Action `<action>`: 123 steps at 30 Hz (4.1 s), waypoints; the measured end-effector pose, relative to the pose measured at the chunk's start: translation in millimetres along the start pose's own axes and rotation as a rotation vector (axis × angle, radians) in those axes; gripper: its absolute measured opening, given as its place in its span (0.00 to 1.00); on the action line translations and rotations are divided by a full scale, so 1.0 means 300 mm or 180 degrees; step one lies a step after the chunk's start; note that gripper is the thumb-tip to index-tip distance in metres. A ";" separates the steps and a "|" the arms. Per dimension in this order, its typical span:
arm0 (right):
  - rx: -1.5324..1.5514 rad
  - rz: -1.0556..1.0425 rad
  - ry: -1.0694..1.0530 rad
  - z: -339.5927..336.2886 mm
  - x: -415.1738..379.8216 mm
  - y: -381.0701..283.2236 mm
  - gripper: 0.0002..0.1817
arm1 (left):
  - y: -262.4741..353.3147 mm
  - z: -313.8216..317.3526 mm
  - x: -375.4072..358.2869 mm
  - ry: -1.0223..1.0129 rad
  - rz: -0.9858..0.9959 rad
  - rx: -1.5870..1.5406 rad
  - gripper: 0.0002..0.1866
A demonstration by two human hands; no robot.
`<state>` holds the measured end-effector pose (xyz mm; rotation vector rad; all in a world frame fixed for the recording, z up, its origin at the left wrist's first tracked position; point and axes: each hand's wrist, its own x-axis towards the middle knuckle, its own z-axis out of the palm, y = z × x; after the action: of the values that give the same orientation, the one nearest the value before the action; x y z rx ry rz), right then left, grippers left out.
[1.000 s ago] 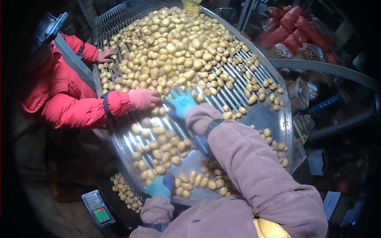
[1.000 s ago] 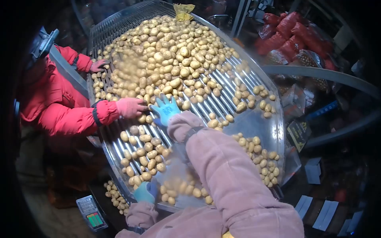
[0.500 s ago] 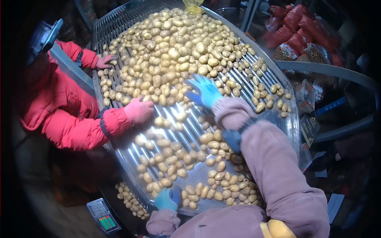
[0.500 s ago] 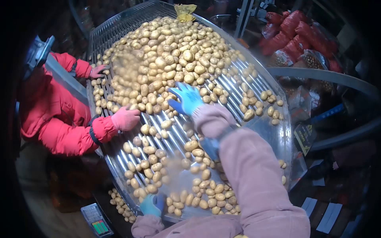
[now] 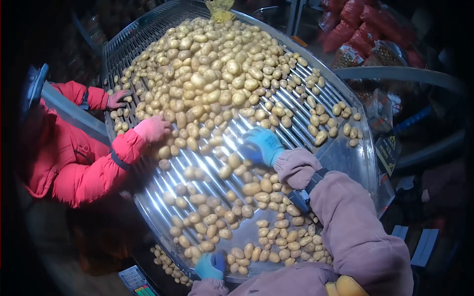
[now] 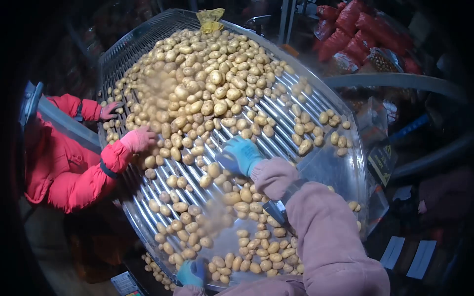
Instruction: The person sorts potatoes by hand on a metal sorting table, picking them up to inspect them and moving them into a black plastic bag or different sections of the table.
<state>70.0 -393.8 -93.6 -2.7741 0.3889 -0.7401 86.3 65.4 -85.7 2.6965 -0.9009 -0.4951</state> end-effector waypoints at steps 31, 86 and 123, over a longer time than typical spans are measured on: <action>0.6781 0.4961 0.2080 -0.468 -0.622 -0.324 0.28 | 0.081 -0.056 -0.006 -0.0002 -0.0236 0.0011 0.24; 0.0216 0.3576 0.0308 -0.325 -1.367 -0.819 0.20 | -0.050 -0.079 0.726 0.1428 0.0617 -0.0475 0.15; 0.4094 0.5413 0.2734 -0.443 -1.046 -0.768 0.17 | -0.388 -0.385 0.727 -0.1310 0.0125 -0.3213 0.14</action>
<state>-216.5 -101.3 -53.7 -0.3397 1.3757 -0.9354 357.3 36.2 -72.0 1.6761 -0.5456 -1.1459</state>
